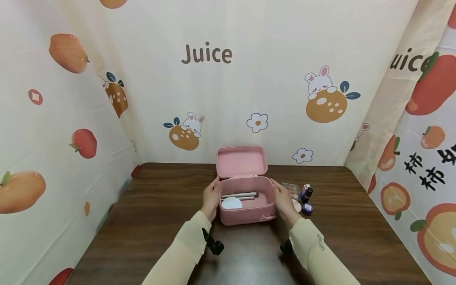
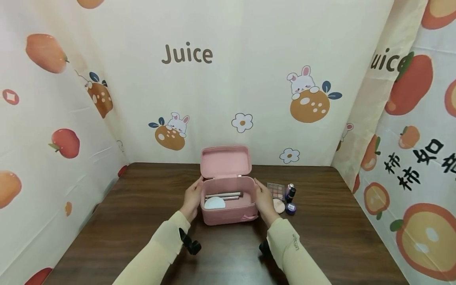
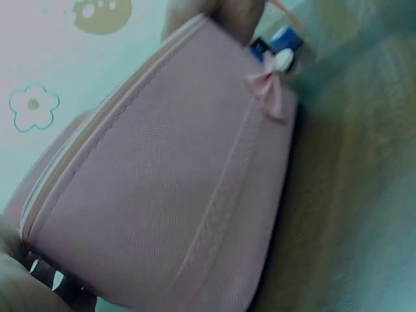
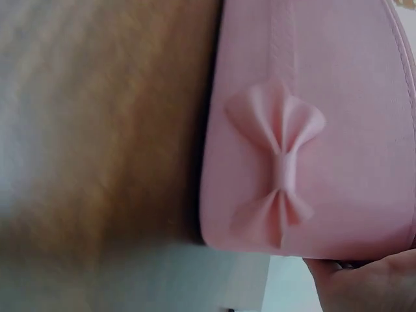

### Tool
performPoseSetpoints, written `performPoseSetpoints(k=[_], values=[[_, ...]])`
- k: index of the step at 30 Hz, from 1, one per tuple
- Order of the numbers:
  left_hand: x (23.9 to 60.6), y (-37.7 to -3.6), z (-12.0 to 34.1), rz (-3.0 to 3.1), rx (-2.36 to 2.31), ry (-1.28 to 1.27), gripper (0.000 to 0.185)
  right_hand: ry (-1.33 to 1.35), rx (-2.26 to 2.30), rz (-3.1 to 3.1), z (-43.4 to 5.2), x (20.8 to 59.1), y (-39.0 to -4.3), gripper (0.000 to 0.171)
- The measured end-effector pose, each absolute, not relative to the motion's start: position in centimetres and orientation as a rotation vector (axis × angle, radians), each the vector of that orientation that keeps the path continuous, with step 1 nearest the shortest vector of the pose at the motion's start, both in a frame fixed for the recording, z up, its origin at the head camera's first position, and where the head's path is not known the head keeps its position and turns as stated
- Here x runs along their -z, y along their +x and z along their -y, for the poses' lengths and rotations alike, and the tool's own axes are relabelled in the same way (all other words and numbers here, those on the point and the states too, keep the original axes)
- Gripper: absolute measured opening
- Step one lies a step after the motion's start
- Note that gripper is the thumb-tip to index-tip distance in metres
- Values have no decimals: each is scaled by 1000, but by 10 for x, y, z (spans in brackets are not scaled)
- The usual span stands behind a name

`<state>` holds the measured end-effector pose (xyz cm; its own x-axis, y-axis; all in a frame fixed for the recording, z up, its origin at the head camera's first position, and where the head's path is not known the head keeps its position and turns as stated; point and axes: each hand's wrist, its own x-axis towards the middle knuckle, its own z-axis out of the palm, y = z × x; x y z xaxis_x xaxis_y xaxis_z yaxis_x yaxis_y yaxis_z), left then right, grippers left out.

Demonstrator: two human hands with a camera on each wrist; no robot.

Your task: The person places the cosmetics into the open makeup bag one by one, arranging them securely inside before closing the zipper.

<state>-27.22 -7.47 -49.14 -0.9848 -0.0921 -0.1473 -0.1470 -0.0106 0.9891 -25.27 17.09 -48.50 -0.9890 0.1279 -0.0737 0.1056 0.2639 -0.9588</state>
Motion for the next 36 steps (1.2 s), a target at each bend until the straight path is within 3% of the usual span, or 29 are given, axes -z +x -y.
performPoseSetpoints(k=[10,14,18,23,27,36], values=[[495,-234,54,-2166,-2426,-337,42,-210,-1788,2513,-188,481,-276,41],[493,-234,51,-2120,-2497,-429,41,-164,-1784,2521,-195,483,-278,41],[494,-259,75,-2156,-2489,-474,45,-132,-1797,2509,-192,487,-279,41],[486,-314,127,-2237,-2272,-172,63,-134,-1767,2487,-183,491,-279,39],[481,-346,156,-2146,-2088,38,62,-145,-1708,2479,-176,494,-278,36],[466,-369,151,-2109,-1996,288,59,-227,-1714,2421,-181,492,-276,35]])
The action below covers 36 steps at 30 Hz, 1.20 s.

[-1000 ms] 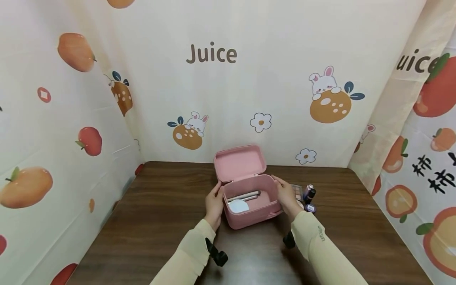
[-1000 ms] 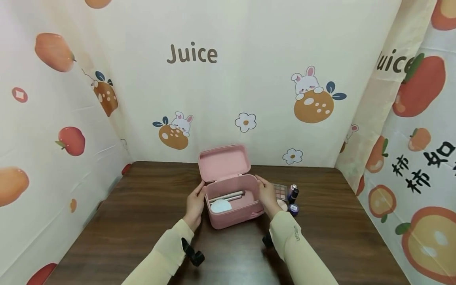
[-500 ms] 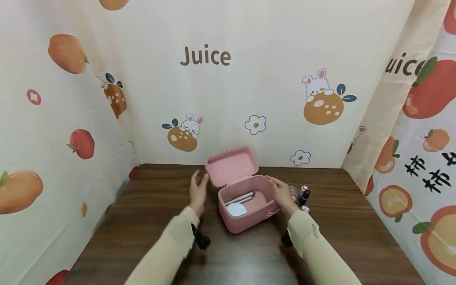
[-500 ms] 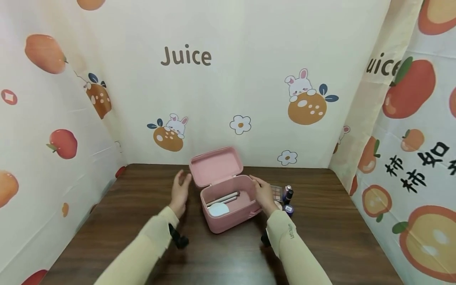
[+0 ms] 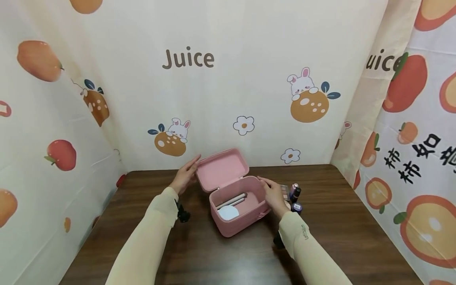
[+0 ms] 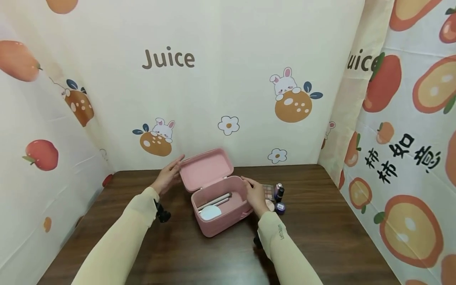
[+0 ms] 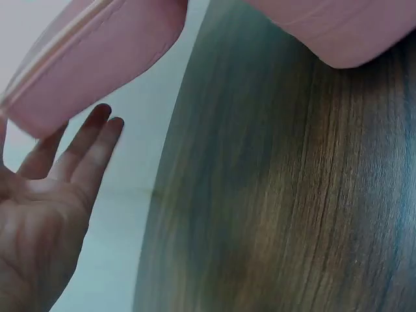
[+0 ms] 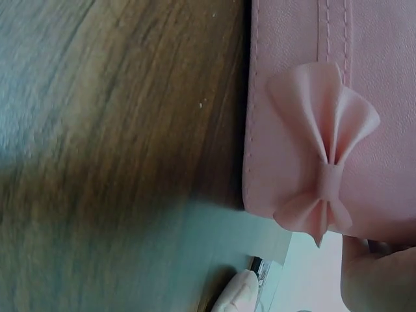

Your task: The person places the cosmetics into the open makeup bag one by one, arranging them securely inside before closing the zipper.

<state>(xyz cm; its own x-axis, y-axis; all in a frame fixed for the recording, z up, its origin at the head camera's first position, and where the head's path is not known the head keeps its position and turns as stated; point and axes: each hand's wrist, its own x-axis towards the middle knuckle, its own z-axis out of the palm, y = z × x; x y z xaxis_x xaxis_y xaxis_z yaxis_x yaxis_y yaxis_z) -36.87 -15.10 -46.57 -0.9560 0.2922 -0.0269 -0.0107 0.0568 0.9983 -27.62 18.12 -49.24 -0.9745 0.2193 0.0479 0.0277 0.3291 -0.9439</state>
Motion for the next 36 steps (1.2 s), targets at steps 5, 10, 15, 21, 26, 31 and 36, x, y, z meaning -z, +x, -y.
performPoseSetpoints(k=[5,10,15,21,26,31,36], values=[[463,-368,138,-2372,-1933,342,53,-343,-1673,2311,-180,495,-272,33],[467,-362,132,-2543,-1955,287,45,-439,-1609,2067,-164,504,-250,32],[471,-356,132,-2554,-1990,251,48,-456,-1678,1964,-131,507,-207,53],[468,-346,137,-2512,-2050,183,47,-364,-1830,1987,-104,507,-195,75],[451,-316,141,-2457,-2130,81,41,-338,-1773,2046,-108,510,-210,69],[458,-286,139,-2397,-2202,-29,43,-298,-1750,2065,-122,510,-224,58],[478,-261,134,-2400,-2241,-84,43,-287,-1747,2139,-138,508,-233,52]])
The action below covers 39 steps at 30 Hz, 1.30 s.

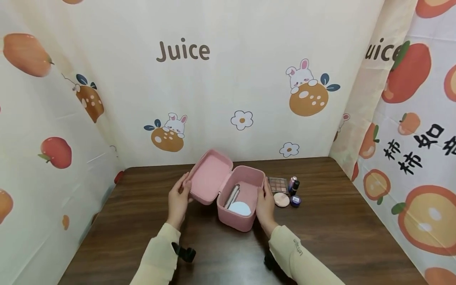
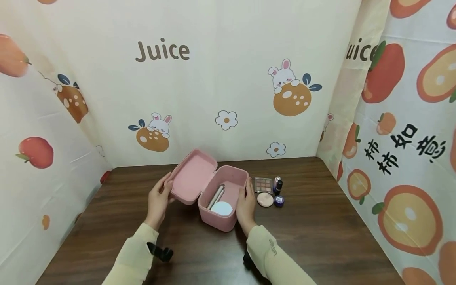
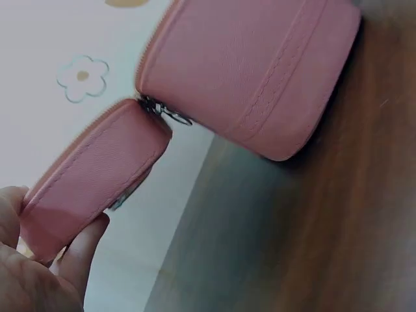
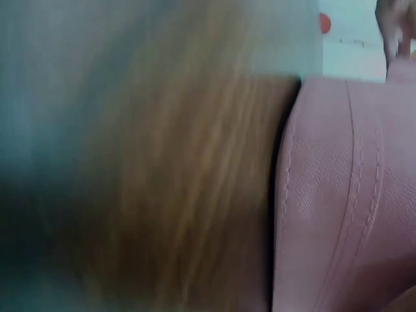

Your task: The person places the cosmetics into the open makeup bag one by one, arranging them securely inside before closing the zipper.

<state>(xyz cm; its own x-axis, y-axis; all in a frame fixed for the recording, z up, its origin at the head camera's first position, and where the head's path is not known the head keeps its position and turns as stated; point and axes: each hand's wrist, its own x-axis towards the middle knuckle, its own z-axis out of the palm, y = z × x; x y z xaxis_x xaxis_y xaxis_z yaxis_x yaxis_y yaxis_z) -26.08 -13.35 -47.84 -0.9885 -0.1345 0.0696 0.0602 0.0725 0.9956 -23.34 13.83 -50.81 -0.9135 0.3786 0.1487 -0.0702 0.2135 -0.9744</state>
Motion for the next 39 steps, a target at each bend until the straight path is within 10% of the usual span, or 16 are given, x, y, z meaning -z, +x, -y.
performPoseSetpoints(k=[17,39], values=[[490,-189,116,2155,2010,213,51,-244,-1844,2305,-172,508,-259,43],[490,-190,117,2143,2026,212,51,-270,-1911,2252,-169,505,-259,44]])
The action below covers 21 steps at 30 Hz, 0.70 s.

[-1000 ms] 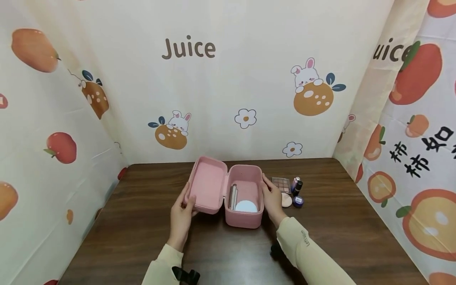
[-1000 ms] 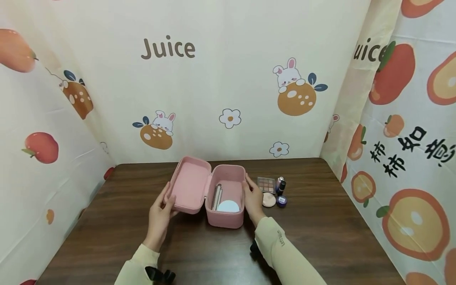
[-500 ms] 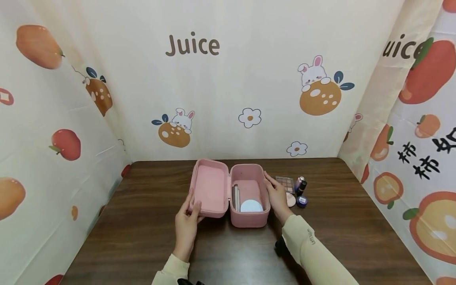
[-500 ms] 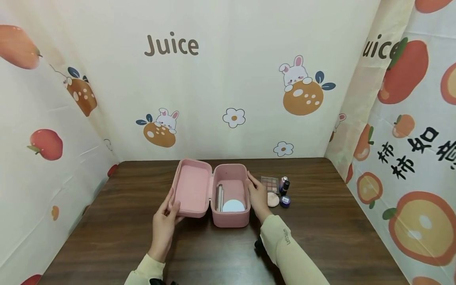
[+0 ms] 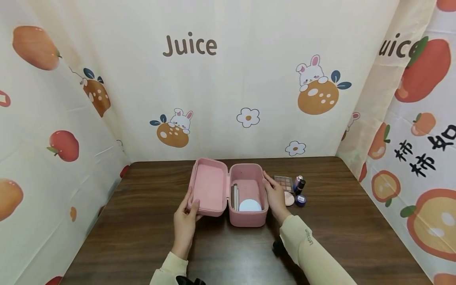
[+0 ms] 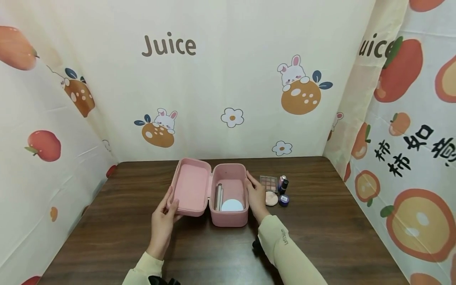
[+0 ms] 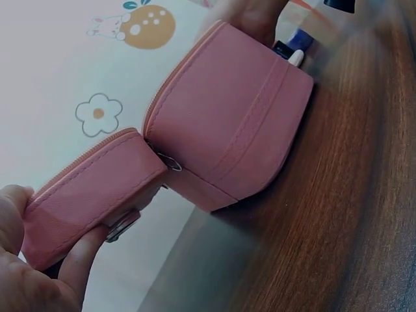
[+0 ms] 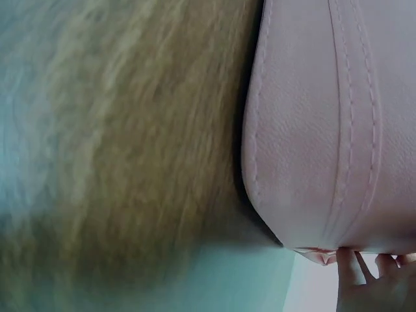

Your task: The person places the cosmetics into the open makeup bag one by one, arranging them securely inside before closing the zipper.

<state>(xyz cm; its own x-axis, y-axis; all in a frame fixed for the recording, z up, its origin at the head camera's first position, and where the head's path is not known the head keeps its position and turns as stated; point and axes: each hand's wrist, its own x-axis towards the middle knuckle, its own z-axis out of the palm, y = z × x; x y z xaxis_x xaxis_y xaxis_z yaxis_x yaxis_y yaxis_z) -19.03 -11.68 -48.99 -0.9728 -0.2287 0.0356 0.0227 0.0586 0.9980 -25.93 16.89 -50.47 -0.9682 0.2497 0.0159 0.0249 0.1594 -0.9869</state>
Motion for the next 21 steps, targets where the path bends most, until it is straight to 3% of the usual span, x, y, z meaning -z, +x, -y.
performPoseSetpoints(k=[13,21], values=[[485,-190,116,2124,1992,206,53,-253,-1414,2048,-215,481,-252,33],[484,-189,116,2134,2006,219,52,-498,-1166,2027,-258,503,-242,34]])
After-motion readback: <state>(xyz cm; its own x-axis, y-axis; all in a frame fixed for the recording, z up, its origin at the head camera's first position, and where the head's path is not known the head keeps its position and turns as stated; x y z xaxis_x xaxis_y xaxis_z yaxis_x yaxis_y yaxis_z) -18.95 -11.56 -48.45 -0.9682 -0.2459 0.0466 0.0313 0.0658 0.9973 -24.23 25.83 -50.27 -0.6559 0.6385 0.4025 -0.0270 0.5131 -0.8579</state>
